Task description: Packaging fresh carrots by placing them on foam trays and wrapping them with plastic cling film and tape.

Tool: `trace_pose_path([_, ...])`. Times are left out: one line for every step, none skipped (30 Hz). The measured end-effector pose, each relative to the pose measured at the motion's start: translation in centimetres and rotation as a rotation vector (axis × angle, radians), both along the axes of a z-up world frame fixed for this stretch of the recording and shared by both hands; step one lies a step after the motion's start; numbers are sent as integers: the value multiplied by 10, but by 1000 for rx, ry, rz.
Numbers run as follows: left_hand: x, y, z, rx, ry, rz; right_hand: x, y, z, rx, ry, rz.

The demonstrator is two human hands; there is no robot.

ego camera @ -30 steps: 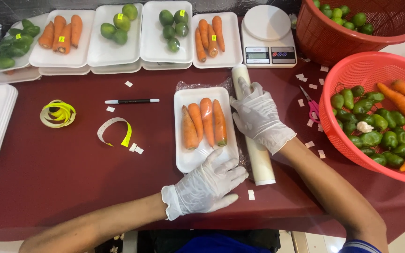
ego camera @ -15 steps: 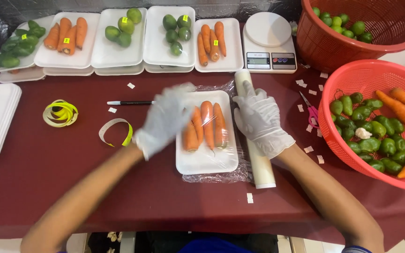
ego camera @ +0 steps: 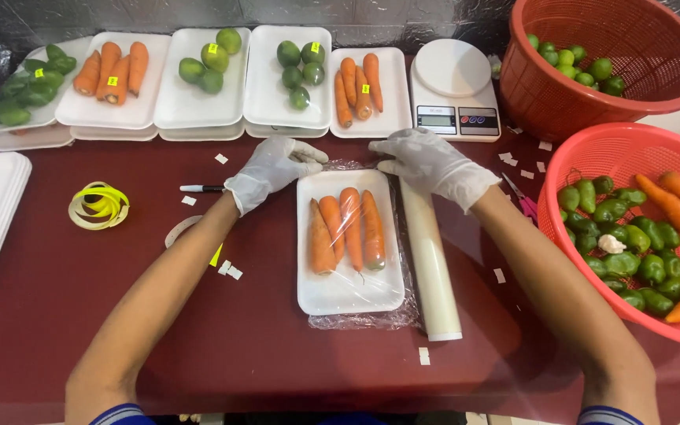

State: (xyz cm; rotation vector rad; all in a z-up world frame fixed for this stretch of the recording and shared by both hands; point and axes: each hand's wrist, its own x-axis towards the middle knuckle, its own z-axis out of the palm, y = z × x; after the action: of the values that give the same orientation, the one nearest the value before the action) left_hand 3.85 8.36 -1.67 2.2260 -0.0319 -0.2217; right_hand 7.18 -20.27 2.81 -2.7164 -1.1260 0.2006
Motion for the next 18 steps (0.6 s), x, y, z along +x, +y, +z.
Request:
trace_pose_path([3, 2, -3, -1, 5, 2, 7, 4, -7, -1, 5, 2])
trace_pose_path([5, 2, -7, -74, -23, 9, 13, 6, -13, -31, -35, -11])
trace_pose_path([7, 3, -11, -148, -51, 16, 19, 8, -20, -61, -76, -24])
trace_pose_path([6, 4, -12, -148, -49, 15, 22, 11, -23, -62, -74, -25])
trace_pose_path([5, 6, -13, -206, -59, 26, 25, 14, -26, -62, -53, -36])
trace_pose_path([4, 9, -13, -262, -70, 40, 27, 19, -28, -62, -34, -44])
trace_pose_path([3, 10, -12, -262, -69, 41, 32, 18, -33, -61, -33, -43])
trace_pose_path([2, 10, -12, -301, -71, 31, 36, 17, -38, -43, -12, -54])
trace_pose_path([1, 10, -11, -339, -73, 21, 41, 16, -43, -25, 9, -66])
trace_pose_path([1, 6, -2, -342, -75, 20, 44, 17, -45, -27, 7, -67])
trace_pose_path([1, 2, 8, -201, -10, -24, 47, 18, -47, -49, 26, -108])
trace_pose_path([0, -2, 17, -58, 56, -67, 49, 19, -50, -70, 47, -149])
trace_pose_path([2, -7, 17, -59, 56, -66, 45, 21, -47, -71, 47, -148])
trace_pose_path([5, -12, 18, 54, 41, -114, 41, 23, -44, -66, 58, -142])
trace_pose_path([8, -18, 19, 167, 26, -162, 37, 24, -40, -61, 68, -135])
trace_pose_path([11, -18, 16, 165, 26, -162, 40, 24, -45, -63, 69, -135])
trace_pose_path([15, -18, 14, 170, 9, -196, 43, 23, -49, -24, 63, -143])
trace_pose_path([19, -20, 10, 173, -7, -232, 45, 20, -54, 15, 59, -154])
